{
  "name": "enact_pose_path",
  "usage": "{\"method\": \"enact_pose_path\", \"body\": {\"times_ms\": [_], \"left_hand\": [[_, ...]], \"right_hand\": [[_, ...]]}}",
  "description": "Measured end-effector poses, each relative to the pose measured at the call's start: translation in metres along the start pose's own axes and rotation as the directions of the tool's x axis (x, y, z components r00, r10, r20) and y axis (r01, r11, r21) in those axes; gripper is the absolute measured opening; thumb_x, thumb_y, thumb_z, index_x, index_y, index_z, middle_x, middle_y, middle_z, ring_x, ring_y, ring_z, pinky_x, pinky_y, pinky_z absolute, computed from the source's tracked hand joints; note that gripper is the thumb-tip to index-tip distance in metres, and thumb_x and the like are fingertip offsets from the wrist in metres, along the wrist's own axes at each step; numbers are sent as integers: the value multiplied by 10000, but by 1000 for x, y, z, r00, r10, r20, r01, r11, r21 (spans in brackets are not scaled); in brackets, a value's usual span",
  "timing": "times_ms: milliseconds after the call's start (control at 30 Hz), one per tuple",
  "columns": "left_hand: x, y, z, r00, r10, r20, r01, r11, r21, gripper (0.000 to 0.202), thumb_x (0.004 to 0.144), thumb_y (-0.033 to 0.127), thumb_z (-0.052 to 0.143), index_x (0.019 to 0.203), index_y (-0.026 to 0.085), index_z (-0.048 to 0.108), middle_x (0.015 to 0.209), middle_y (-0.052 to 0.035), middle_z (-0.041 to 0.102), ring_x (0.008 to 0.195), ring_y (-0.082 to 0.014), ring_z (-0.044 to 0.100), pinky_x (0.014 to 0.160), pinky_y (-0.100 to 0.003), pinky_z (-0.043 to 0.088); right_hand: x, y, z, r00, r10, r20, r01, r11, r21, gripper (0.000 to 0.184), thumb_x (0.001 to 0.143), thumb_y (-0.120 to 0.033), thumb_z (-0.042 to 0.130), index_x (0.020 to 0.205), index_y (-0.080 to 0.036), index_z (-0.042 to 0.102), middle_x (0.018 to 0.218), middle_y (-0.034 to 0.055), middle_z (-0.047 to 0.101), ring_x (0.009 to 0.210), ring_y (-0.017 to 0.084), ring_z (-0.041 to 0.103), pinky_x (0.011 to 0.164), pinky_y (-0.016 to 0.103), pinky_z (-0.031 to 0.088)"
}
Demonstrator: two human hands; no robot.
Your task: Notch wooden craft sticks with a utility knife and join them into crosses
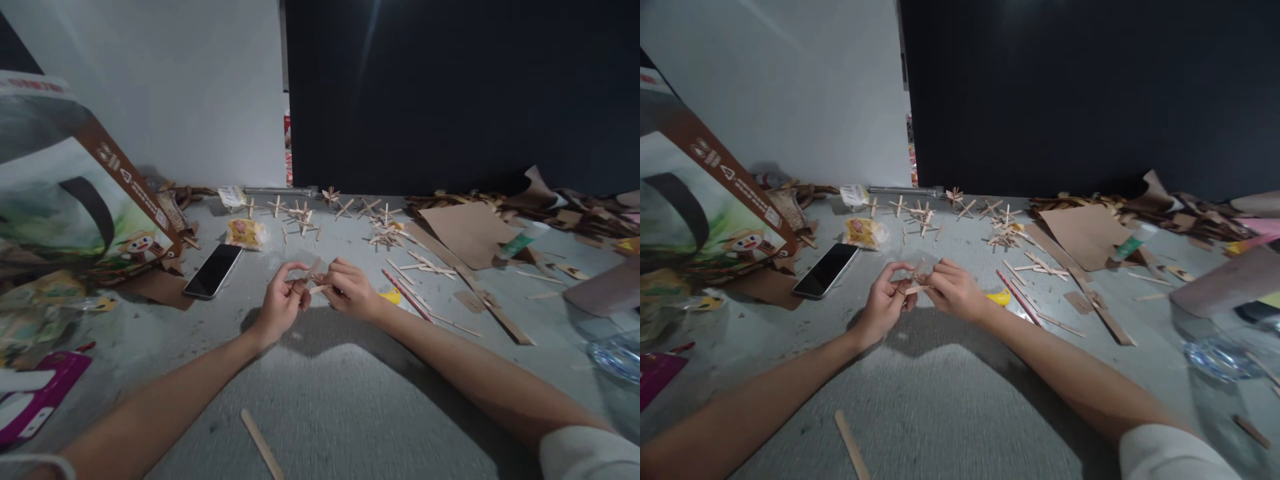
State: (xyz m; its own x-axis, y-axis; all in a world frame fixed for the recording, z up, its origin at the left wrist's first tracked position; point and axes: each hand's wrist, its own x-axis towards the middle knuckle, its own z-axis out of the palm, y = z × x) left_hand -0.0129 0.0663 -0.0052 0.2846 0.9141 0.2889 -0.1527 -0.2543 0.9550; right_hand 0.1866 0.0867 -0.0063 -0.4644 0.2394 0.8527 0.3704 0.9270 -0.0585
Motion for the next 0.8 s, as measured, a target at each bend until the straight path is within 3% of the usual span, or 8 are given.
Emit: {"method": "enact_pose_path", "body": {"times_ms": [167,300,400,633,800], "left_hand": [[-1,-1,1,1000,-2,3,2,1000,-28,509,968,601,729,1277,223,583,542,86,556,442,-110,483,477,-222,354],[0,1,3,1000,-9,-24,8,999,-39,587,981,472,741,1468,229,520,556,81,559,452,-122,497,484,-241,375],[1,0,3,999,-22,-44,20,999,-41,516,951,392,767,1395,239,555,584,72,588,468,-121,525,490,-237,383],[0,-3,2,1000,10,-20,-10,1000,4,422,969,562,737,1161,247,533,576,77,595,495,-129,561,518,-226,394],[-2,0,4,1000,19,-25,-19,1000,22,391,985,556,719,1098,245,510,560,86,563,484,-120,527,519,-224,354]], "right_hand": [[-1,0,0,996,-60,71,66,993,-95,261,1129,-183,455,925,-231,609,693,16,564,642,205,505,665,362,403],[-2,0,-1,992,-83,91,92,991,-95,261,1121,-170,468,910,-234,606,705,26,584,657,218,500,682,377,399],[-2,1,-1,996,-44,81,47,998,-38,218,1113,-184,494,942,-236,619,722,29,602,665,220,529,695,376,418],[-3,7,0,1000,23,13,-24,999,48,137,1087,-168,530,1047,-235,644,721,15,616,644,204,571,679,350,441],[0,8,-2,1000,17,-2,-17,996,92,129,1089,-163,539,1066,-226,649,731,15,617,650,192,562,654,326,426]]}}
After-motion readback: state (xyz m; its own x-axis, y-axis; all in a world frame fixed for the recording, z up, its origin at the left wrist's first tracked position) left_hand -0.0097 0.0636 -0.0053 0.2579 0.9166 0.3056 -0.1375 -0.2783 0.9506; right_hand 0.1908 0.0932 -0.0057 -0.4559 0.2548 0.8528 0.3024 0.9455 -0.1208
